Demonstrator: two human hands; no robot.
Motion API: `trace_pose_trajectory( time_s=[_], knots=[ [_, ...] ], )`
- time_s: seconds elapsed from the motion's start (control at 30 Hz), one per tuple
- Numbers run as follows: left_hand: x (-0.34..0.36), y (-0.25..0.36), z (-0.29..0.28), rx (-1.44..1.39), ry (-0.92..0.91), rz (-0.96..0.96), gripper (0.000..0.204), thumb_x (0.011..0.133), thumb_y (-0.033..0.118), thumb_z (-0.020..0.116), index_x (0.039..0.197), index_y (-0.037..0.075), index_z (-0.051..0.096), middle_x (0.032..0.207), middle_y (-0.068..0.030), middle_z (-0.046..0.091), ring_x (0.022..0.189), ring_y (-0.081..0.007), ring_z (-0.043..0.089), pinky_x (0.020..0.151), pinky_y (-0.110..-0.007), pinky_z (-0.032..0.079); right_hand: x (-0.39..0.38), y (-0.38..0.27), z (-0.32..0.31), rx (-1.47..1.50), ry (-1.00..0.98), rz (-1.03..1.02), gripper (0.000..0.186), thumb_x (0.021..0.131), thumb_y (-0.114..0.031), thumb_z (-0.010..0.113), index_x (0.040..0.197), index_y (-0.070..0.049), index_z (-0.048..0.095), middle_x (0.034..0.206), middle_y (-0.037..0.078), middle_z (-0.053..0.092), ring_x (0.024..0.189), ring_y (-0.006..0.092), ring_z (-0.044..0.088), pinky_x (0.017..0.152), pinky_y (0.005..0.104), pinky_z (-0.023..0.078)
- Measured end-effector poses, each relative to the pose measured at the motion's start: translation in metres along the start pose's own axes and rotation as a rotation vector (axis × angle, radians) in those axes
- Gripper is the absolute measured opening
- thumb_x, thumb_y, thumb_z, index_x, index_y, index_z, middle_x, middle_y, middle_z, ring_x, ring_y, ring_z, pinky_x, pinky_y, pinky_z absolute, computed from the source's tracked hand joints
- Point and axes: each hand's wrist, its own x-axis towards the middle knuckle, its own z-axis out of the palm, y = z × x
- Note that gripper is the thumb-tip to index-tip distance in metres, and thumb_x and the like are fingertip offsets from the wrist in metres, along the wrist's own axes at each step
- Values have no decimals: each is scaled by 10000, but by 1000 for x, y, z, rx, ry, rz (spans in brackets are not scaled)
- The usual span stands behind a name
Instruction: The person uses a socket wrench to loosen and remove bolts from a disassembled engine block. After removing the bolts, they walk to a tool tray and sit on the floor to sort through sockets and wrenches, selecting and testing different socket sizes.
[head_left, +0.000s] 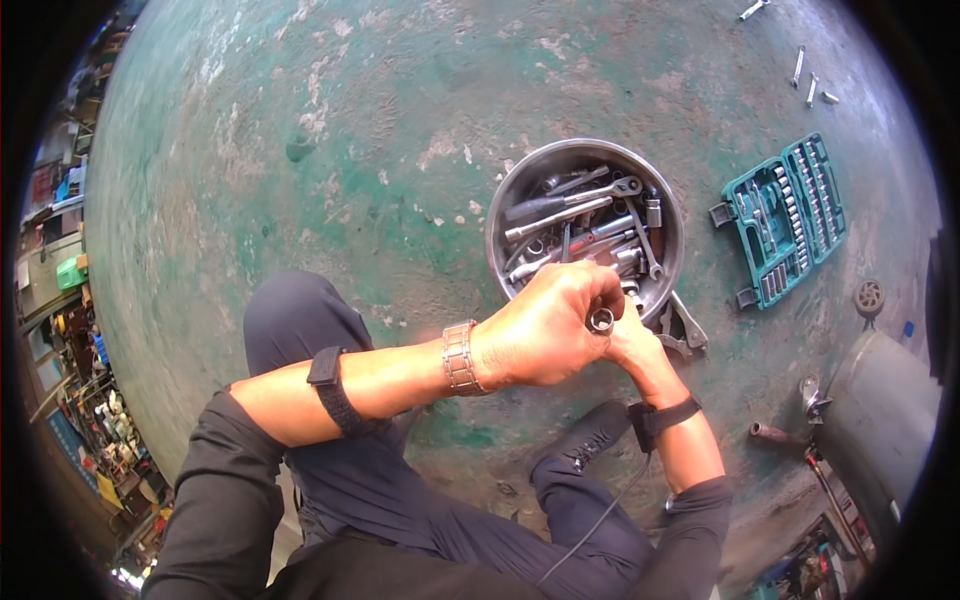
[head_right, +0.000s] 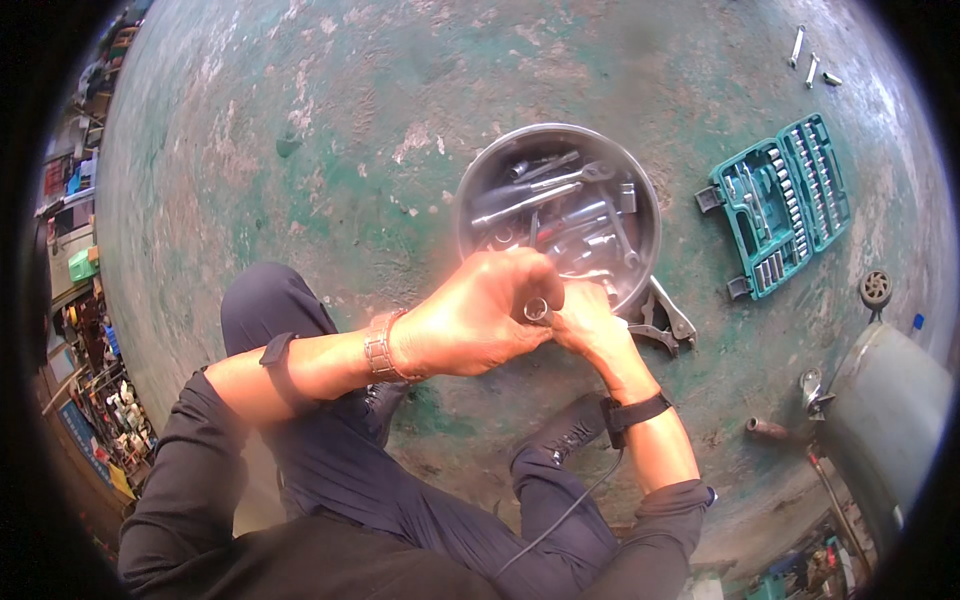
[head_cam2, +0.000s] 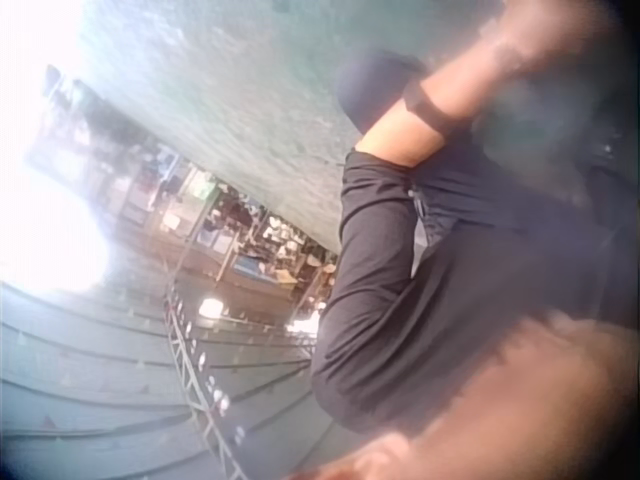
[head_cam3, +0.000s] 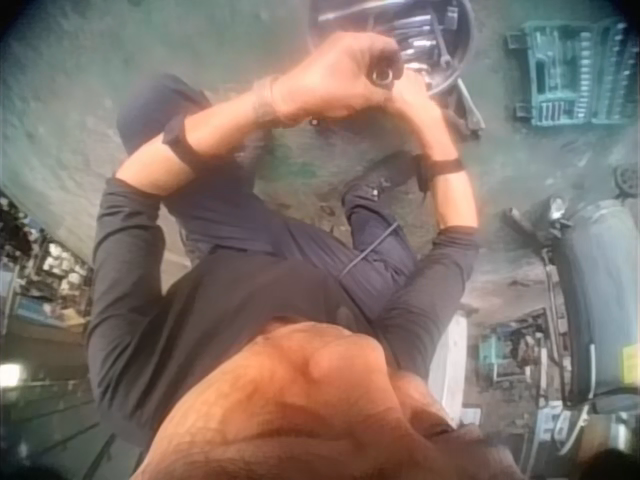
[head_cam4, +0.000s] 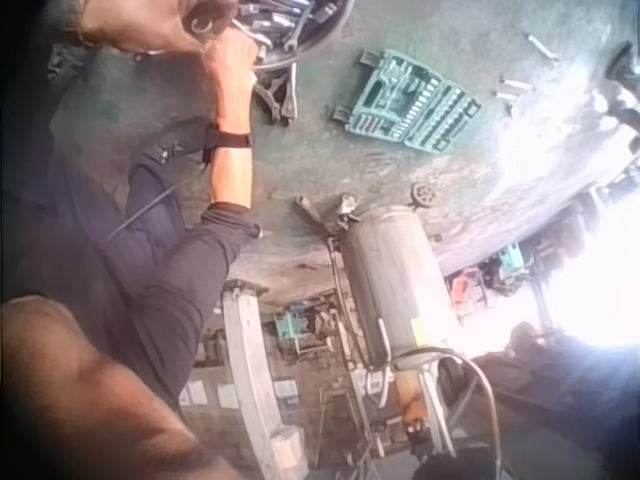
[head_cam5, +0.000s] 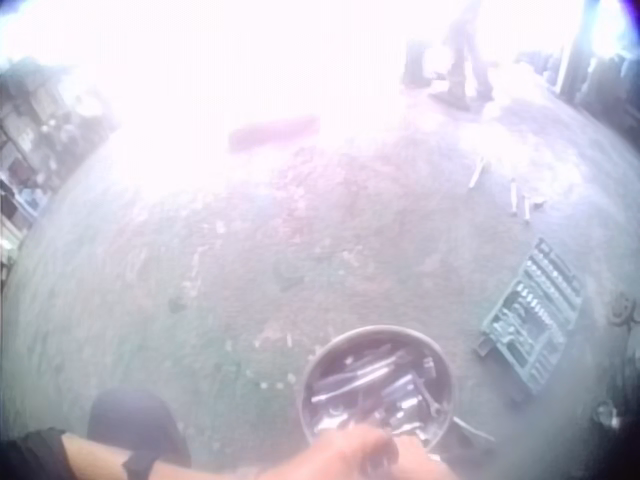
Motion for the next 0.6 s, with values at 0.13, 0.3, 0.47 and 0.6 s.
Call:
trace_pose_trajectory(
  time_s=[0.13, 0.3, 0.47, 0.6],
  knots=[
    [-1, 1, -2, -142, -88, -70, 226, 716, -5, 682, 920, -14, 587, 843, -91, 619, 806, -128, 592, 711, -290, 489, -6, -12, -9, -10, 8, 70, 311, 773, -374, 626, 899, -96, 685, 857, 161, 680, 812, 351, 648, 701, 452, 490],
    [-1, -3, -10, -442, -292, -100, 274, 757, -12, 693, 1003, -5, 574, 899, -48, 608, 855, -115, 573, 750, -274, 482, -7, 19, 2, 135, 41, -53, 219, 744, -281, 655, 850, -91, 678, 823, 153, 678, 785, 344, 650, 688, 446, 496],
    [0, -6, -10, -640, -441, -156, 273, 789, 25, 741, 1018, 27, 592, 975, -9, 587, 832, -81, 606, 716, -224, 518, -3, 51, 12, 75, -31, -54, 194, 743, -203, 618, 897, -96, 668, 858, 150, 683, 814, 337, 655, 712, 431, 509],
    [-3, -8, -6, -617, -461, -189, 283, 780, -6, 740, 1021, 28, 596, 989, -5, 581, 842, -83, 624, 710, -212, 524, -3, 34, 8, 40, -34, -5, 278, 721, -207, 623, 979, -113, 663, 877, 132, 689, 830, 326, 659, 719, 418, 515]
  ],
)
